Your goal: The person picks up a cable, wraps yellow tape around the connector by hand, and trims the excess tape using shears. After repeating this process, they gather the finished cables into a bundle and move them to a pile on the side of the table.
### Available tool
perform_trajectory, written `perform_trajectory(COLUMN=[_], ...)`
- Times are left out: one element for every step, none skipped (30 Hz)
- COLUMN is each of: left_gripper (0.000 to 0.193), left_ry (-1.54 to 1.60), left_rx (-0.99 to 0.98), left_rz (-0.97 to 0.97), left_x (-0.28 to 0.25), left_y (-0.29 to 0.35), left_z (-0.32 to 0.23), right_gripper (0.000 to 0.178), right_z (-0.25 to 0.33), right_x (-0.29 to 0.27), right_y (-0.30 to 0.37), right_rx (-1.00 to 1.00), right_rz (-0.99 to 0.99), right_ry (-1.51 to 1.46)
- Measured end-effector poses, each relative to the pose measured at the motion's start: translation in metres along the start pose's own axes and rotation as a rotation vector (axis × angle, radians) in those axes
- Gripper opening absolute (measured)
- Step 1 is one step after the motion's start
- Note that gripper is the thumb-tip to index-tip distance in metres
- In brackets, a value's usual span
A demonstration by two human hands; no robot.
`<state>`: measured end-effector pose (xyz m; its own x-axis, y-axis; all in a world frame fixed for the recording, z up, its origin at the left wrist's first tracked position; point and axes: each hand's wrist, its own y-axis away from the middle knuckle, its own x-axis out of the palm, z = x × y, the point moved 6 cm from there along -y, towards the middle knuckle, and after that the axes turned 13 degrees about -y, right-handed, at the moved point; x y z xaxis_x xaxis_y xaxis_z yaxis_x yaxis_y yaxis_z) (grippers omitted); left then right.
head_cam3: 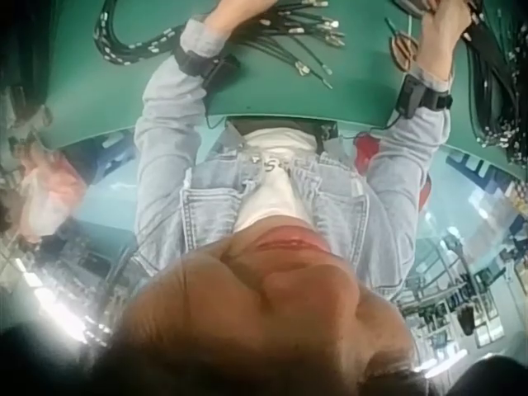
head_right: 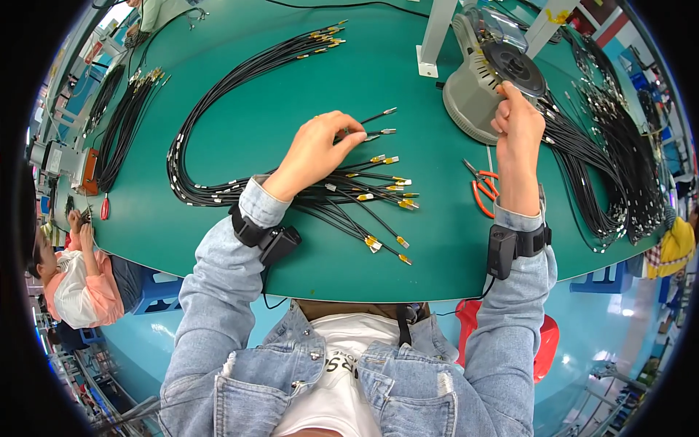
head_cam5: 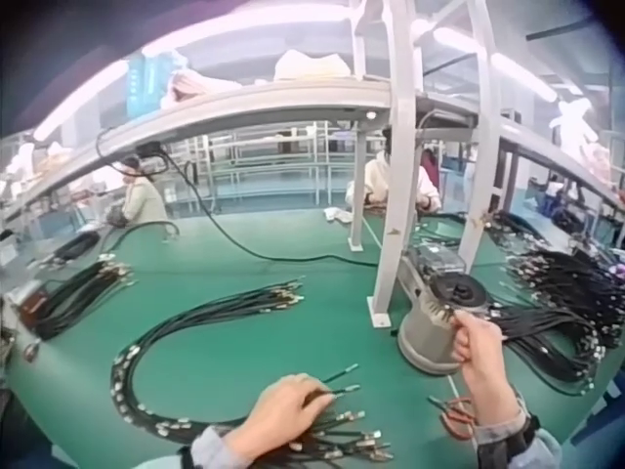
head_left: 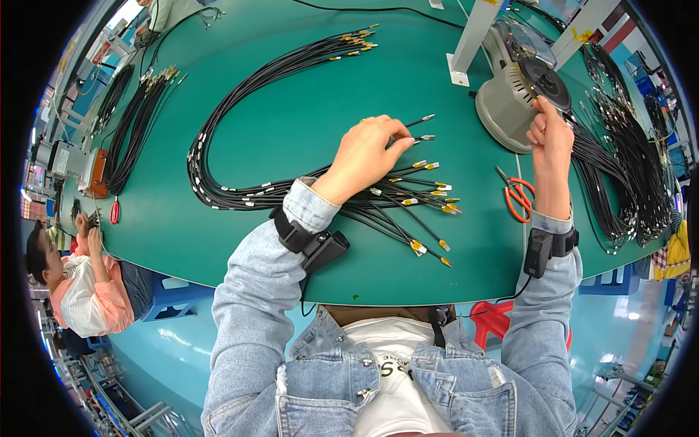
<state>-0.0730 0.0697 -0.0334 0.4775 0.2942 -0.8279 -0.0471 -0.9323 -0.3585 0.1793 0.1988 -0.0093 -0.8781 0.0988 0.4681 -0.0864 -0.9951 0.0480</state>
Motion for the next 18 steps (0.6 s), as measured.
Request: perform_trajectory(left_gripper=[0.014, 0.014, 0.014, 0.014, 0.013, 0.013, 0.012, 0.012, 0.012, 0.011, 0.011, 0.011, 0.011, 0.011, 0.011, 0.011, 0.011, 0.011], left_ry=[-0.008, -0.017, -0.026, -0.028, -0.057, -0.086, -0.115, -0.115, -0.129, -0.144, -0.159, -0.159, -0.169, -0.178, -0.189, -0.191, -0.212, -0.234], left_rx=[-0.020, -0.040, -0.060, -0.067, -0.045, -0.022, 0.001, -0.002, 0.022, 0.044, 0.067, 0.063, 0.053, 0.043, 0.033, 0.031, 0.028, 0.024], left_rz=[0.010, 0.020, 0.031, 0.035, 0.043, 0.052, 0.060, 0.062, 0.037, 0.014, -0.009, -0.003, 0.013, 0.029, 0.041, 0.042, 0.054, 0.066], left_x=[0.001, 0.002, 0.004, 0.005, 0.008, 0.011, 0.014, 0.017, 0.019, 0.020, 0.021, 0.020, 0.020, 0.020, 0.020, 0.021, 0.024, 0.027], left_y=[-0.001, -0.001, -0.001, 0.001, 0.000, 0.000, -0.001, -0.002, -0.004, -0.004, -0.004, -0.003, -0.002, -0.002, -0.003, -0.003, -0.004, -0.004], left_z=[0.005, 0.010, 0.013, 0.015, 0.015, 0.013, 0.012, 0.012, 0.009, 0.007, 0.006, 0.005, 0.005, 0.004, 0.005, 0.006, 0.007, 0.009], right_gripper=[0.019, 0.019, 0.018, 0.018, 0.018, 0.018, 0.018, 0.017, 0.017, 0.017, 0.017, 0.017, 0.017, 0.017, 0.016, 0.016, 0.016, 0.016], right_z=[-0.001, -0.002, -0.001, 0.002, 0.004, 0.003, 0.004, 0.005, 0.007, 0.010, 0.018, 0.027, 0.031, 0.029, 0.026, 0.024, 0.021, 0.018], right_x=[0.000, -0.001, -0.001, -0.001, 0.000, 0.002, 0.003, 0.003, 0.004, 0.008, 0.017, 0.025, 0.030, 0.029, 0.031, 0.033, 0.035, 0.035], right_y=[-0.001, -0.002, -0.003, -0.004, -0.004, -0.005, -0.005, -0.005, -0.005, -0.003, 0.001, 0.008, 0.013, 0.017, 0.022, 0.028, 0.034, 0.041], right_rx=[-0.027, -0.019, -0.040, -0.062, -0.086, -0.081, -0.094, -0.108, -0.122, -0.114, -0.155, -0.197, -0.239, -0.233, -0.209, -0.185, -0.160, -0.156], right_rz=[0.002, 0.003, 0.003, 0.003, 0.004, 0.005, 0.000, -0.005, -0.010, -0.010, 0.049, 0.106, 0.162, 0.160, 0.227, 0.294, 0.361, 0.362], right_ry=[-0.016, -0.015, -0.011, -0.007, -0.003, -0.002, -0.001, 0.000, 0.001, 0.001, -0.009, -0.019, -0.028, -0.029, -0.053, -0.078, -0.103, -0.105])
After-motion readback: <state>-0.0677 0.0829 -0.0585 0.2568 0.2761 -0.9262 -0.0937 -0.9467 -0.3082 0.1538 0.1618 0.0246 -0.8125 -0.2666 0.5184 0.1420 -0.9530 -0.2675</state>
